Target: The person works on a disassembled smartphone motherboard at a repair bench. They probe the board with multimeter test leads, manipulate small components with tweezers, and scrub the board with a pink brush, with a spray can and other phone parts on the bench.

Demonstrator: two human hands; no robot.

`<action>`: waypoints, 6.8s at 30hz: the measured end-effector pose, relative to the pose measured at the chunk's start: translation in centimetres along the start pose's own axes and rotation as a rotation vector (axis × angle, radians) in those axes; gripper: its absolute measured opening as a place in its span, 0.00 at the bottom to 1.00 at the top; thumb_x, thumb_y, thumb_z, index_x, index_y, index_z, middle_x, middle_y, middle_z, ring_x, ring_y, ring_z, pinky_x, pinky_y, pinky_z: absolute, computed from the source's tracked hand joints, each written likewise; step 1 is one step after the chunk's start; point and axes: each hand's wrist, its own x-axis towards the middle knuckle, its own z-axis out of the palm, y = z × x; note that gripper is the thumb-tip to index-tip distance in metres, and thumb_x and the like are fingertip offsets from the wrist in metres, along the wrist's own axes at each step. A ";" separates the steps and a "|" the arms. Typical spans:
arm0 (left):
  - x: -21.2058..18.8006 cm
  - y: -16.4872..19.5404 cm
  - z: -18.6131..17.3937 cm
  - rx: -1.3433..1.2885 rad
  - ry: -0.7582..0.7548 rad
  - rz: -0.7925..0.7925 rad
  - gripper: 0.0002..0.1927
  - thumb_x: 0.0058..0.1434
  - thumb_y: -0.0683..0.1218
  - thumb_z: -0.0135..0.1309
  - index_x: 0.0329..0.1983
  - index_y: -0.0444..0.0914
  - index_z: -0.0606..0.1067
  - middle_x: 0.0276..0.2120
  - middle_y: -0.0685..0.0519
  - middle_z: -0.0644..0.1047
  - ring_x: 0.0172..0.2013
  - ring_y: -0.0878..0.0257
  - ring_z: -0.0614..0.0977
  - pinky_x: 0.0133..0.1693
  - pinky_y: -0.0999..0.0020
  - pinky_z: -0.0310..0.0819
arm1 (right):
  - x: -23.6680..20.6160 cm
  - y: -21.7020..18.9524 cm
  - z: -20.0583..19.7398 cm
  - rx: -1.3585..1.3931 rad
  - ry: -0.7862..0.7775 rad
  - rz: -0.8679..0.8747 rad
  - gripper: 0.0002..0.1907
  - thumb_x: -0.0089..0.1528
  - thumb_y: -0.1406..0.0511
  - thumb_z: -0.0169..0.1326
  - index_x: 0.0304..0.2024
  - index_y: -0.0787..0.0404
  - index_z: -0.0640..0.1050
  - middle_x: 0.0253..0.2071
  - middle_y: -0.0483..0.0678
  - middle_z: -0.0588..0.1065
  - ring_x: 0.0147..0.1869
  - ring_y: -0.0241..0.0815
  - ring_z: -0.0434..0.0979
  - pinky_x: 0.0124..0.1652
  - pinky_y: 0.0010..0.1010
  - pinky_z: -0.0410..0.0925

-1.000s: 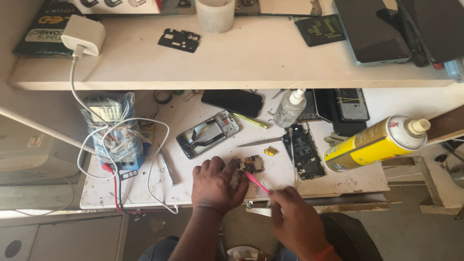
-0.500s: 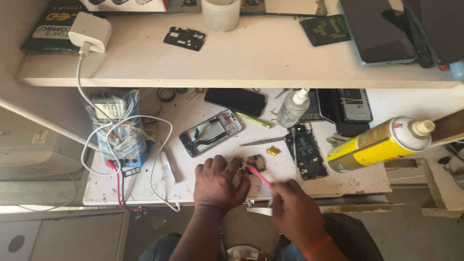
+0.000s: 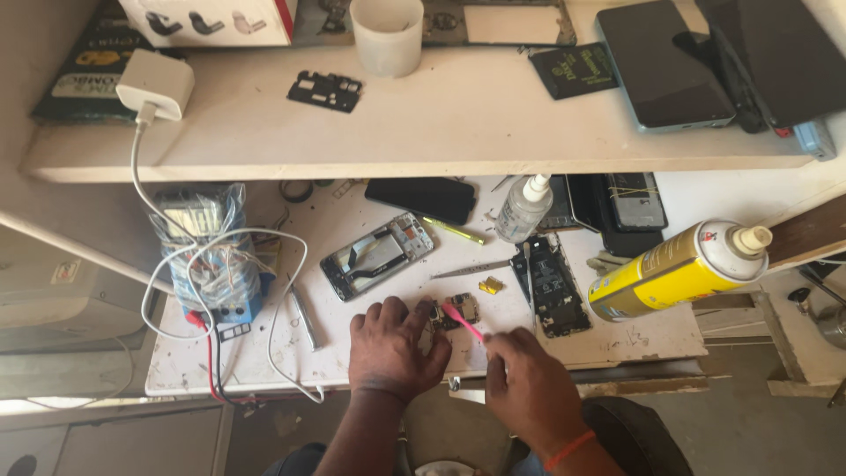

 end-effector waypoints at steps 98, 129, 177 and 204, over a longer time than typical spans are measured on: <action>-0.1 -0.2 0.0 0.022 -0.004 0.010 0.24 0.50 0.58 0.57 0.48 0.45 0.82 0.34 0.49 0.75 0.39 0.51 0.76 0.41 0.50 0.66 | 0.3 0.0 -0.4 -0.098 0.017 0.045 0.06 0.58 0.67 0.56 0.39 0.54 0.80 0.35 0.51 0.77 0.35 0.57 0.79 0.33 0.44 0.71; -0.4 -0.4 0.3 0.005 0.003 0.001 0.24 0.50 0.57 0.56 0.49 0.46 0.82 0.34 0.50 0.74 0.39 0.52 0.76 0.42 0.51 0.65 | 1.4 0.8 0.0 -0.015 0.057 0.100 0.05 0.58 0.67 0.55 0.36 0.55 0.79 0.36 0.51 0.77 0.37 0.56 0.80 0.35 0.43 0.73; -0.4 -0.4 0.3 0.011 -0.007 0.011 0.25 0.50 0.57 0.56 0.51 0.45 0.82 0.35 0.50 0.75 0.39 0.52 0.76 0.42 0.51 0.66 | -1.4 0.1 -1.2 0.010 -0.008 0.078 0.05 0.57 0.68 0.54 0.36 0.55 0.76 0.36 0.49 0.77 0.38 0.56 0.79 0.35 0.44 0.71; -0.4 -0.4 0.3 0.014 0.014 0.021 0.24 0.49 0.57 0.57 0.48 0.43 0.82 0.35 0.49 0.75 0.39 0.52 0.76 0.41 0.51 0.65 | -0.8 2.0 -1.3 -0.001 -0.020 0.158 0.03 0.57 0.66 0.57 0.35 0.57 0.78 0.34 0.50 0.78 0.36 0.51 0.81 0.36 0.39 0.73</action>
